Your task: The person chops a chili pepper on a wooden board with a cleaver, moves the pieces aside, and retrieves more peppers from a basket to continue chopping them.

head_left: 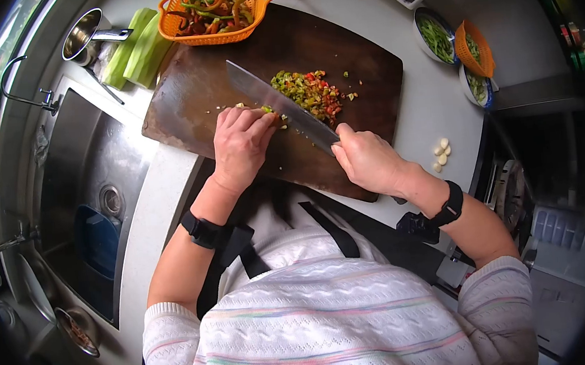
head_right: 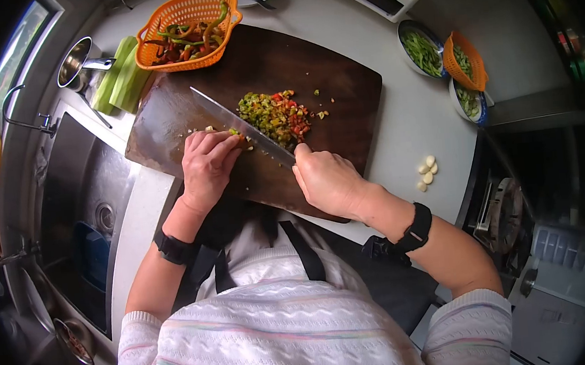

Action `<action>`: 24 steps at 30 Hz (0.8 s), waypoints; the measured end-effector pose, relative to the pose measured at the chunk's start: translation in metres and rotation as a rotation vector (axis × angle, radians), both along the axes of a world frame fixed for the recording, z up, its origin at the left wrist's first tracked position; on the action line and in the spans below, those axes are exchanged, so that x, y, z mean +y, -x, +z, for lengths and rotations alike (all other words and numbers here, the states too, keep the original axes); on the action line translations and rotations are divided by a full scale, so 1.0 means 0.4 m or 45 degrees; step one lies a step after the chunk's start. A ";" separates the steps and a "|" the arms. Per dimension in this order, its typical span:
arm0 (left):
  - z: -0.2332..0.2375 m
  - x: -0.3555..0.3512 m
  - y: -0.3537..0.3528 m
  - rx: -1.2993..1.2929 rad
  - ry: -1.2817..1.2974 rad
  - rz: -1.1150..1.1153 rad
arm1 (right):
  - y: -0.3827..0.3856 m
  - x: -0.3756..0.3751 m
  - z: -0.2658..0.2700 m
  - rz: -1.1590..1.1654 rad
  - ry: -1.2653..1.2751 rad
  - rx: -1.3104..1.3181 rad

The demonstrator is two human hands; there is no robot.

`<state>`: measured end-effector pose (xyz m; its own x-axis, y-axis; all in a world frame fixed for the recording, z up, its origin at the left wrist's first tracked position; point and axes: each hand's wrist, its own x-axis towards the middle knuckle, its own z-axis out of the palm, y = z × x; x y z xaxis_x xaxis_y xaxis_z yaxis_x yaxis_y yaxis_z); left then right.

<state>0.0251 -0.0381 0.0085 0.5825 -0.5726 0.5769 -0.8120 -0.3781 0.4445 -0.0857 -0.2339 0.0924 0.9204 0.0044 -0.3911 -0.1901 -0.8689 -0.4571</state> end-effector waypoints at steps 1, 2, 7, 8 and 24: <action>-0.001 -0.002 0.000 -0.016 0.014 -0.006 | 0.007 -0.001 -0.006 -0.026 -0.020 -0.041; 0.000 -0.005 -0.001 -0.025 0.015 -0.011 | 0.008 -0.005 -0.013 -0.031 -0.018 -0.050; -0.004 0.005 0.004 0.040 0.008 0.050 | 0.021 -0.007 -0.030 0.014 -0.003 -0.248; -0.002 0.005 0.005 0.041 0.008 0.050 | 0.022 -0.007 -0.029 0.015 -0.003 -0.246; 0.001 0.005 0.004 0.042 0.029 0.025 | 0.007 0.008 0.042 0.053 0.029 -0.113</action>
